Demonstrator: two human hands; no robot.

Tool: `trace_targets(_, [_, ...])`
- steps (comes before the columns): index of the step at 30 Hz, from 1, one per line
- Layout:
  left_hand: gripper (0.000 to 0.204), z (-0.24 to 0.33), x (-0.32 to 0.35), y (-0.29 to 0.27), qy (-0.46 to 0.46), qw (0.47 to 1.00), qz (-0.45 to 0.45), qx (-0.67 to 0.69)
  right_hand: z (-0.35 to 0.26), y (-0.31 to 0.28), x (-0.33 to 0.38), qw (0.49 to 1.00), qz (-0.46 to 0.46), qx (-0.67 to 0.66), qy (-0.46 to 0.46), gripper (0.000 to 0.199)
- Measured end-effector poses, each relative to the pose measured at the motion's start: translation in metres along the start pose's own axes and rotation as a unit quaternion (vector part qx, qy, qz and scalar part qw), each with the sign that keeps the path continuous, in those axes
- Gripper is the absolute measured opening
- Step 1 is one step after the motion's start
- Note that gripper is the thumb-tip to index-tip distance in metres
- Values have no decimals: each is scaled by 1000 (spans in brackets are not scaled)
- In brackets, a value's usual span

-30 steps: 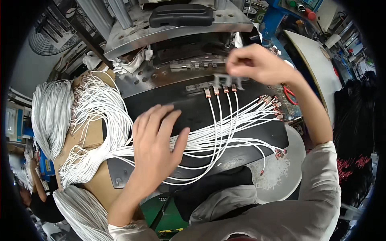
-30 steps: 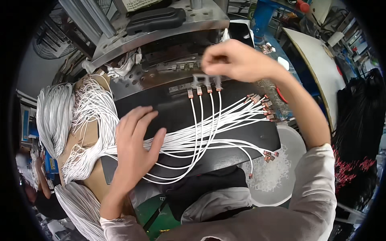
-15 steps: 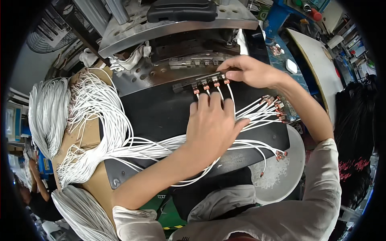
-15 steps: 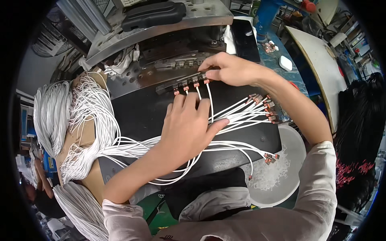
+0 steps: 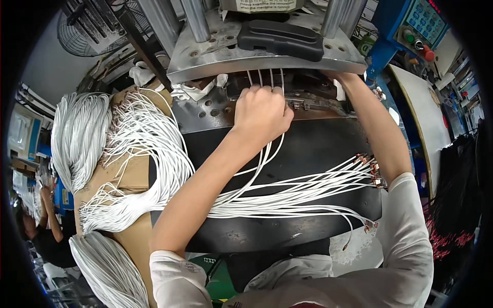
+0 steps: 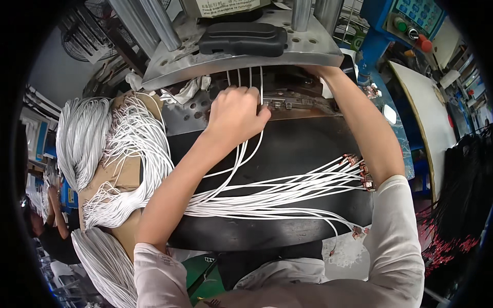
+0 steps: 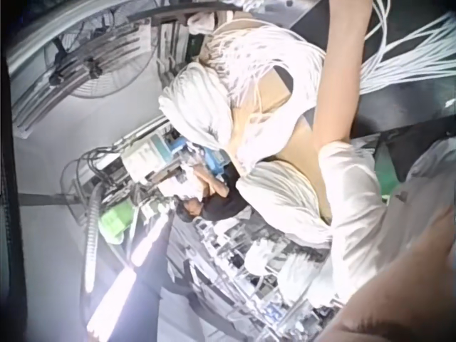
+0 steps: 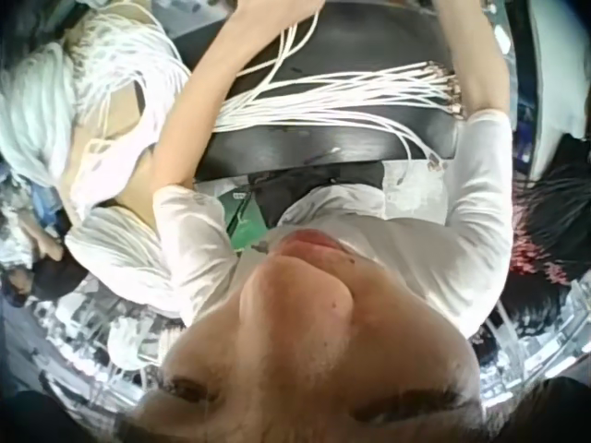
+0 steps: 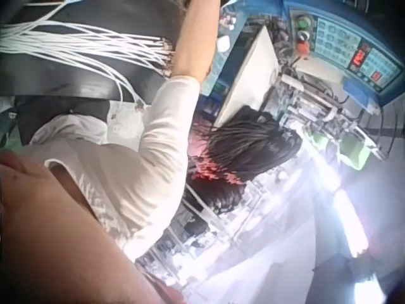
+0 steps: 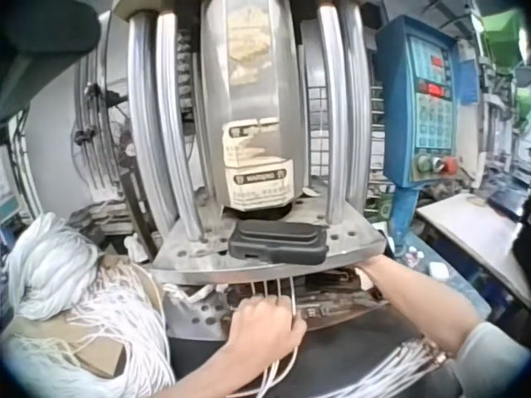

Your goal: The person fits cable connectors into a metal fixture plate, loads the fixture into a press machine, and pulls the molded cables out of the machine.

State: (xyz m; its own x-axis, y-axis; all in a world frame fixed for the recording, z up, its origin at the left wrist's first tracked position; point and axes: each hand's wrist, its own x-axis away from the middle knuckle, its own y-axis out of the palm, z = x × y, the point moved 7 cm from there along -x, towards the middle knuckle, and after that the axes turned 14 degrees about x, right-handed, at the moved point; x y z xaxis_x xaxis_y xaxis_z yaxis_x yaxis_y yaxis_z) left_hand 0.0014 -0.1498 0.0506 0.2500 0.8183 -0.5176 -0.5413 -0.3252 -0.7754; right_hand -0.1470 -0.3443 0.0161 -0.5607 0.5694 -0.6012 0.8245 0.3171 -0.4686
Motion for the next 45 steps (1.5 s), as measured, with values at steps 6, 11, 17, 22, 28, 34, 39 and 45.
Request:
trace_targets(6, [34, -15, -12, 7, -109, 992, -64, 24, -54, 15, -10, 852, 8, 511, -112, 36])
trace_targets(11, [43, -23, -8, -9, -72, 993, 69, -55, -80, 39, -19, 865, -10, 478, -153, 29])
trace_targets(17, [59, -31, -4, -9, -99, 984, 123, -85, -52, 27, 3, 983, -4, 31, 182, 34])
trace_targets(22, [62, -28, -18, -2, -197, 980, 36, 4, -80, 14, 1, 945, 13, 315, 82, 41])
trace_targets(28, [52, 49, 124, -102, -140, 907, 57, 392, -219, 94, 112, 949, -198, -75, 232, 57])
trace_targets(34, [57, 95, 363, -16, -404, 518, -105, 746, -232, 95, 442, 794, -382, -401, 250, 42])
trace_targets(39, [74, 59, 423, 6, -560, 555, 195, 583, -232, 147, 499, 749, -225, -480, 397, 42])
trace_targets(45, [68, 41, 397, 9, -521, 572, 319, 547, -216, 159, 477, 726, -49, -502, 468, 55])
